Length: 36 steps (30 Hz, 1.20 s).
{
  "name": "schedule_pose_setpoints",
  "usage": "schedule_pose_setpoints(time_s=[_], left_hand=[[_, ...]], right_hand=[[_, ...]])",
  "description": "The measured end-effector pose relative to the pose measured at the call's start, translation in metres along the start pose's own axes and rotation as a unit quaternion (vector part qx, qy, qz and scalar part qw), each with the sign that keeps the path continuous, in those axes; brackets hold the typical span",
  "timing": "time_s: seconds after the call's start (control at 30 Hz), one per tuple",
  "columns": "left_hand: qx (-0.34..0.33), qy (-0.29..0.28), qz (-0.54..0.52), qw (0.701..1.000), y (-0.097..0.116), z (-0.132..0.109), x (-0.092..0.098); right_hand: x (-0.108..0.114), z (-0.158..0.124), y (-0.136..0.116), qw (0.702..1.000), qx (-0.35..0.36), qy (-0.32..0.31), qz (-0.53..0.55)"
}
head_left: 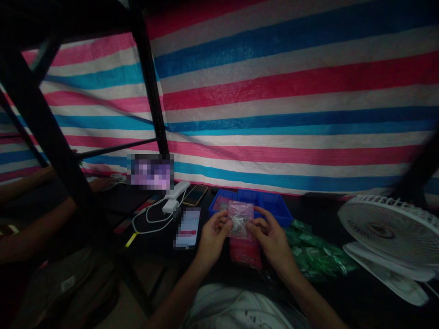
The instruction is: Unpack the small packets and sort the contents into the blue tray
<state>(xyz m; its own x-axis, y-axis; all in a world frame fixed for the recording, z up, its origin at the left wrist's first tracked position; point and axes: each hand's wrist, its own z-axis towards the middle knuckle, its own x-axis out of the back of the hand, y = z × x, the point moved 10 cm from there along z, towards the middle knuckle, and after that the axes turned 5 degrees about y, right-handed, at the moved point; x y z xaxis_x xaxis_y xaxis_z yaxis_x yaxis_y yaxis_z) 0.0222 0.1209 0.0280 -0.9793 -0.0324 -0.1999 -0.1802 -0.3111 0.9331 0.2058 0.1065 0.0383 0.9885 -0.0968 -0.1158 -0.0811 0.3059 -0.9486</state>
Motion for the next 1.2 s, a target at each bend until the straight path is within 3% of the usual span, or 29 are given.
schedule_pose_setpoints(time_s=[0.17, 0.37, 0.63, 0.77, 0.97, 1.1, 1.2], left_hand=[[-0.018, -0.017, 0.031, 0.999, 0.005, -0.002, -0.003], [-0.045, 0.023, 0.055, 0.997, 0.015, -0.006, 0.003], [-0.068, 0.02, 0.032, 0.997, 0.03, -0.011, 0.001], [-0.078, 0.018, 0.057, 0.995, 0.032, -0.01, 0.001], [-0.166, 0.035, 0.161, 0.972, 0.051, -0.017, -0.001], [-0.184, -0.009, 0.193, 0.964, 0.058, -0.023, -0.013], [-0.149, -0.025, 0.178, 0.972, 0.048, -0.02, -0.014]], right_hand=[[0.002, 0.007, 0.003, 1.0, 0.006, -0.009, -0.028], [0.004, -0.002, -0.019, 0.987, 0.101, 0.025, -0.119], [-0.003, -0.011, -0.024, 0.991, 0.083, 0.003, -0.109], [-0.003, -0.015, -0.031, 0.98, 0.125, 0.008, -0.157], [-0.005, -0.022, -0.042, 0.953, 0.203, 0.016, -0.222], [-0.013, -0.028, -0.045, 0.939, 0.236, -0.009, -0.248], [-0.015, -0.03, -0.042, 0.939, 0.236, -0.01, -0.249]])
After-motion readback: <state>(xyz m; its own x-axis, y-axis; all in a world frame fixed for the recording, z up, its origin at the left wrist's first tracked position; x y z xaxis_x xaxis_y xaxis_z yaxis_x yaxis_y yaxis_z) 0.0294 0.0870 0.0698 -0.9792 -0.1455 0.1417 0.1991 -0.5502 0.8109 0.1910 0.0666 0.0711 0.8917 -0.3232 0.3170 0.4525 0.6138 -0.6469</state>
